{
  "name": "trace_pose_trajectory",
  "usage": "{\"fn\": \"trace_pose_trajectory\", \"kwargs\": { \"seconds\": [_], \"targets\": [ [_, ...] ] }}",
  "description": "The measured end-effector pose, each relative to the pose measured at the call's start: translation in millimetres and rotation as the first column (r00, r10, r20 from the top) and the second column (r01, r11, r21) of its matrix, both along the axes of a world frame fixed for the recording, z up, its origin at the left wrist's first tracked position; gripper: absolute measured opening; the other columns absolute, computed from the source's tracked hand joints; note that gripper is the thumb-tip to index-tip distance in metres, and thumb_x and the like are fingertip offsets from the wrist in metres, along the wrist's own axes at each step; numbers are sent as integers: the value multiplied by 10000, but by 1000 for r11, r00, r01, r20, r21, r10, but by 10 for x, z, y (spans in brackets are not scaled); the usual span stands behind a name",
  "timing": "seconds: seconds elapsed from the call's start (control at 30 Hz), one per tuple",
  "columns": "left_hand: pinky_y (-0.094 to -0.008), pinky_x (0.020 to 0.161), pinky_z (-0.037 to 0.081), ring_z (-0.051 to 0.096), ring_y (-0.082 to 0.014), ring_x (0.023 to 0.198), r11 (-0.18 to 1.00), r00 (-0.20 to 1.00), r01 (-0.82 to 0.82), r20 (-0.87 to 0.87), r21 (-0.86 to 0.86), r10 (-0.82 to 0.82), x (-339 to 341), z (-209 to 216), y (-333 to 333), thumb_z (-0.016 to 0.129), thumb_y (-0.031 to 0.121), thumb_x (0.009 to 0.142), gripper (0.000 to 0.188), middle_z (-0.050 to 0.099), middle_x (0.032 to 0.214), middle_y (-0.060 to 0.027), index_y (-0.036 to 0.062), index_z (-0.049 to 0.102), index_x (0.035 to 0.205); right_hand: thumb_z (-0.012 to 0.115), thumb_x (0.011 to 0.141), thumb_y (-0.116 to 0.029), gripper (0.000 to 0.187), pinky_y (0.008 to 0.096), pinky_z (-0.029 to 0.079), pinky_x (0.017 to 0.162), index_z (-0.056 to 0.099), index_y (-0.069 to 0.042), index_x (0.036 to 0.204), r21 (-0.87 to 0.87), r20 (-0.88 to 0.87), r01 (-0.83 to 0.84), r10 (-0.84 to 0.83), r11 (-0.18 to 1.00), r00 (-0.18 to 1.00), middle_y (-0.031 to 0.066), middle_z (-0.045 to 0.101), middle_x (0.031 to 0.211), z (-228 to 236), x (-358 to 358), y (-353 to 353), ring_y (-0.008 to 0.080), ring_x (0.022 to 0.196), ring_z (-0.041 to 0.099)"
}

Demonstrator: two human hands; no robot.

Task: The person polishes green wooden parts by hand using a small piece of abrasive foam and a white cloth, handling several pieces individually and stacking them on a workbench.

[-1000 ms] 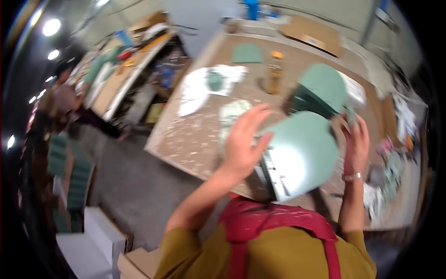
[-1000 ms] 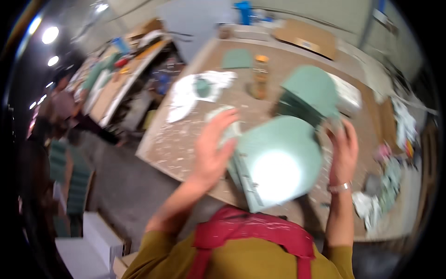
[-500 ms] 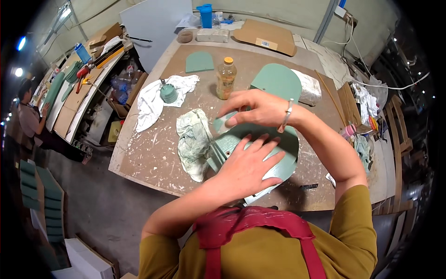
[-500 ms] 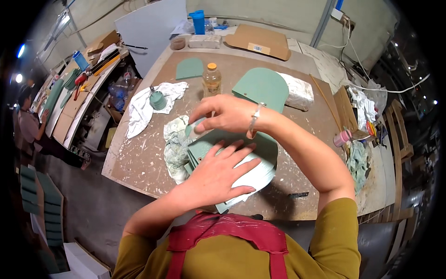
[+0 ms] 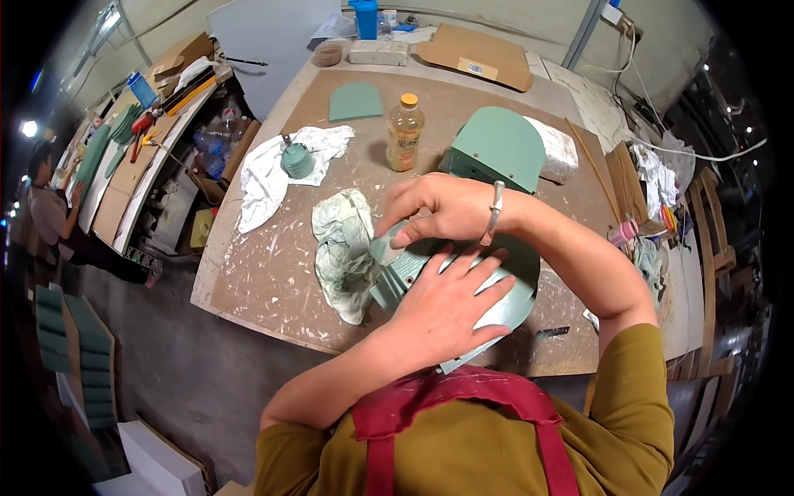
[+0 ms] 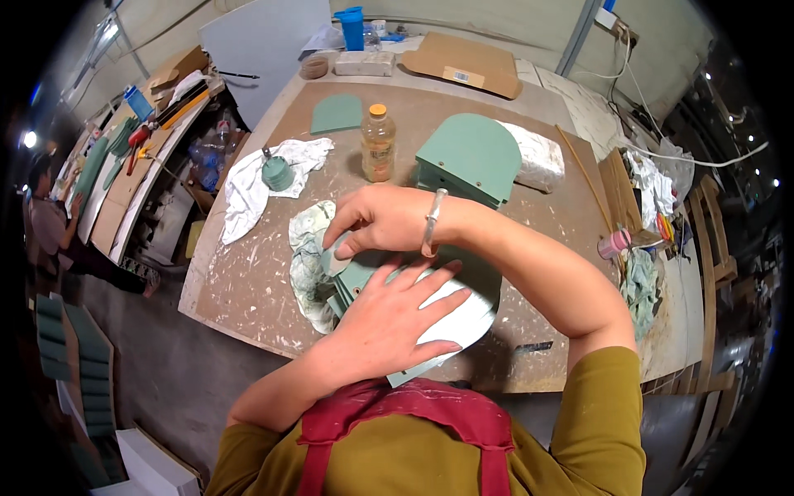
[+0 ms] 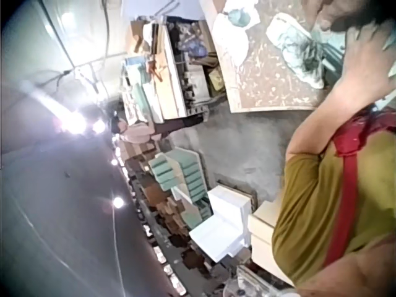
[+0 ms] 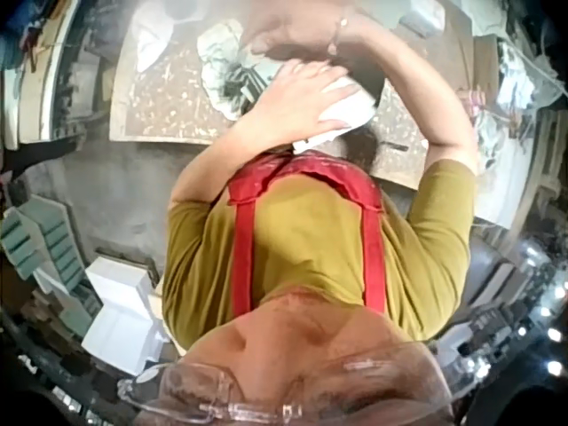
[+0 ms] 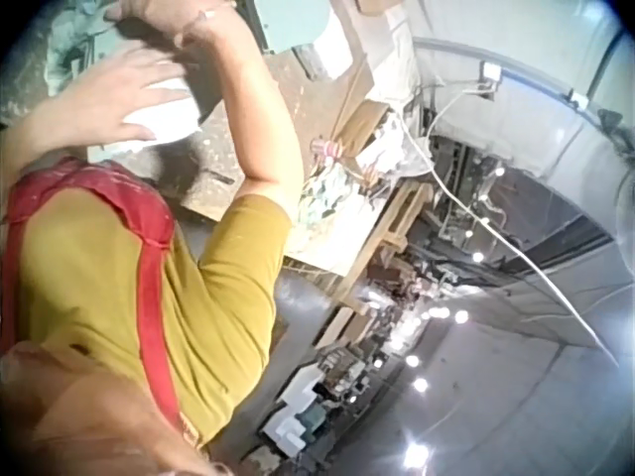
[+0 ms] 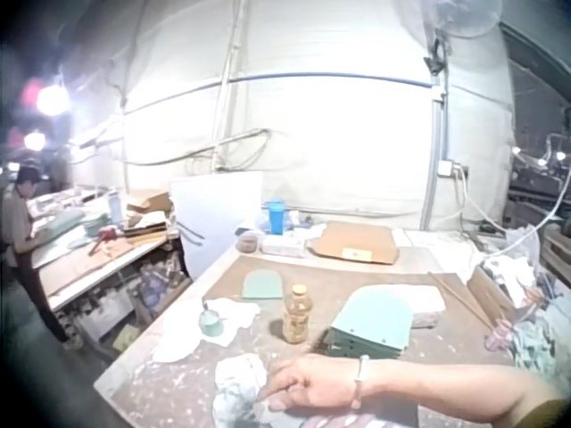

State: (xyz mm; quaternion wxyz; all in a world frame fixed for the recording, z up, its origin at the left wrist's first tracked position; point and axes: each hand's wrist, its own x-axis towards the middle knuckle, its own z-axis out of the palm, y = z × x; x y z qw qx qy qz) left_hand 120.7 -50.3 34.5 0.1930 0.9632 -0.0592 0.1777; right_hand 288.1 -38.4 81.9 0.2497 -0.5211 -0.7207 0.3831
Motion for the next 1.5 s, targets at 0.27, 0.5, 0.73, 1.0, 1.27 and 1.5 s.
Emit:
{"fn": "trace_pose_trajectory", "kwargs": {
  "seconds": [0.27, 0.5, 0.73, 1.0, 1.27, 1.5],
  "targets": [
    [-542, 1099, 314, 409, -336, 1352, 1000, 998, -20, -65, 20, 21, -34, 56, 22, 646, 480, 869, 592, 446, 1477, -111, 168, 543, 1360, 704, 873, -174, 273, 313, 504, 831, 726, -51, 1116, -75, 153, 220, -207, 973, 966, 92, 738, 997, 70, 693, -197, 181, 908, 665],
    [-538, 1095, 303, 403, -352, 1352, 998, 994, 15, -111, 53, -9, 32, 109, -6, 643, 483, 867, 600, 442, 1482, -112, 173, 542, 1371, 685, 894, -176, 292, 315, 486, 854, 703, -18, 1138, -148, 27, 159, -157, 976, 987, 95, 686, 1058, -17, 543, -156, 194, 959, 636],
    [-545, 1091, 293, 403, -359, 1349, 998, 994, 9, -111, 54, -3, 32, 112, -3, 649, 483, 858, 596, 440, 1486, -112, 164, 561, 1355, 676, 879, -215, 311, 334, 512, 855, 716, -47, 1137, -115, 168, 568, -548, 815, 820, 123, 729, 1049, -53, 1028, -812, 214, 940, 674],
    [-543, 1094, 279, 402, -359, 1349, 997, 991, 12, -137, 74, -2, 50, 132, -39, 641, 472, 870, 575, 437, 1489, -110, 163, 564, 1349, 633, 908, -270, 336, 352, 483, 885, 698, -19, 1123, 94, 204, 691, -693, 716, 691, 182, 689, 1047, -68, 608, -928, 271, 963, 647],
    [-538, 1098, 275, 398, -366, 1349, 996, 990, -11, -137, 83, 22, 21, 134, -33, 644, 446, 874, 562, 432, 1494, -109, 164, 563, 1354, 668, 866, -265, 358, 357, 515, 861, 708, 9, 1093, -23, 113, 839, -832, 544, 543, 173, 720, 1035, -56, 627, -1826, 269, 945, 688],
    [-539, 1102, 270, 398, -372, 1346, 996, 991, 16, -131, 82, -5, 63, 152, -90, 662, 408, 865, 559, 432, 1496, -110, 163, 560, 1357, 660, 896, -268, 321, 357, 493, 807, 707, -30, 1106, 188, -40, 865, -876, 466, 480, 156, 651, 960, -327, 470, -1630, 264, 889, 634]
  ]
}}
